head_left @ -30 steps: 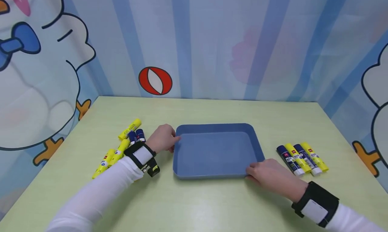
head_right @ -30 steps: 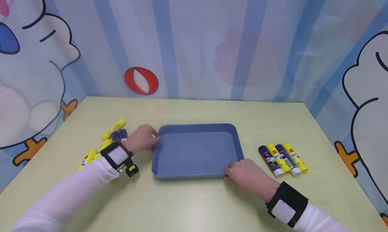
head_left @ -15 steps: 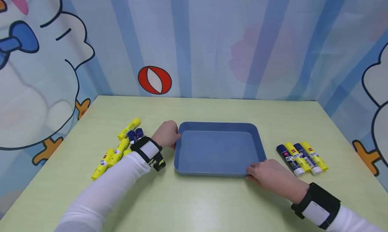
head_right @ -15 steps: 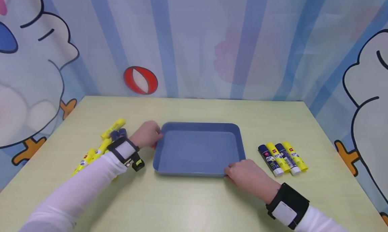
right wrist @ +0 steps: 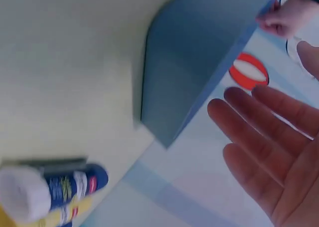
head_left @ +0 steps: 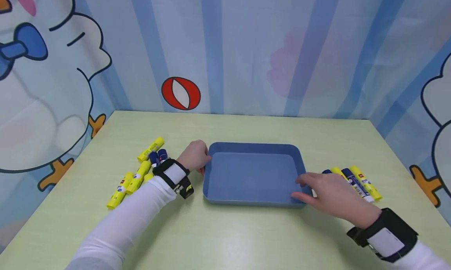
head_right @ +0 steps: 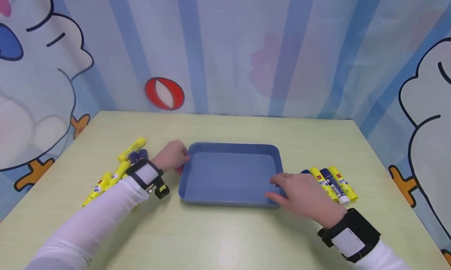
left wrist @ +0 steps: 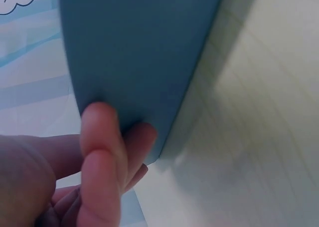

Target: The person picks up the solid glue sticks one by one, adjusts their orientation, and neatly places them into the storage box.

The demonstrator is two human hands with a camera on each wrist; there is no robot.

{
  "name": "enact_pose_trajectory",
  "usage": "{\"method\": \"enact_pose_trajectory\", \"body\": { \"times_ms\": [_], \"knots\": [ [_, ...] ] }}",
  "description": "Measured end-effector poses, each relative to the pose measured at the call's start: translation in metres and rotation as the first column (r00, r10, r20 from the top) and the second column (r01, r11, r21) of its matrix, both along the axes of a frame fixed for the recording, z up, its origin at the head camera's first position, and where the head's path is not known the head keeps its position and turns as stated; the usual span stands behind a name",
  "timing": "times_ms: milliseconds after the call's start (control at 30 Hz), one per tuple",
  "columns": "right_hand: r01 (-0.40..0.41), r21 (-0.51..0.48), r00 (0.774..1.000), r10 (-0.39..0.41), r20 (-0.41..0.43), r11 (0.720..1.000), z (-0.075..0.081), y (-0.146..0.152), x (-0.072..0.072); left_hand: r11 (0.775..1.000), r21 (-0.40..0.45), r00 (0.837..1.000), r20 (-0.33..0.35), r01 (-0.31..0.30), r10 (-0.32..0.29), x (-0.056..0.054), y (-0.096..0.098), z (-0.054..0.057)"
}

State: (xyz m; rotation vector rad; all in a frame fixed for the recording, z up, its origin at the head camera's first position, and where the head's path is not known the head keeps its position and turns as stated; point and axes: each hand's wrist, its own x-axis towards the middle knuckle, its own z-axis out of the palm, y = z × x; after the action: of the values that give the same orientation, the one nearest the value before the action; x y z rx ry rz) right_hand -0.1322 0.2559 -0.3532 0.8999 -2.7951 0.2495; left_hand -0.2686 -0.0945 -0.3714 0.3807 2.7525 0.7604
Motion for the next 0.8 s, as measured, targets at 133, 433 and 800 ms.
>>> {"method": "enact_pose_trajectory", "body": {
  "times_ms": [133, 433, 800],
  "knots": [
    [0.165, -0.056, 0.986, -0.166, -0.007, 0.985, 0.009, 0.017, -0.003, 1.000, 0.014, 1.000, 0.024, -0.010, 0.010, 0.001, -0.001, 0.000],
    [0.425, 0.003, 0.905, -0.425, 0.038, 0.905, -0.001, 0.043, -0.004, 1.000, 0.016, 1.000, 0.015, -0.012, 0.011, 0.002, -0.001, 0.002],
    [0.471, 0.054, 0.881, -0.472, 0.020, 0.881, -0.026, 0.047, -0.005, 1.000, 0.010, 1.000, 0.012, -0.016, 0.016, 0.003, 0.000, 0.003]
  ]
}}
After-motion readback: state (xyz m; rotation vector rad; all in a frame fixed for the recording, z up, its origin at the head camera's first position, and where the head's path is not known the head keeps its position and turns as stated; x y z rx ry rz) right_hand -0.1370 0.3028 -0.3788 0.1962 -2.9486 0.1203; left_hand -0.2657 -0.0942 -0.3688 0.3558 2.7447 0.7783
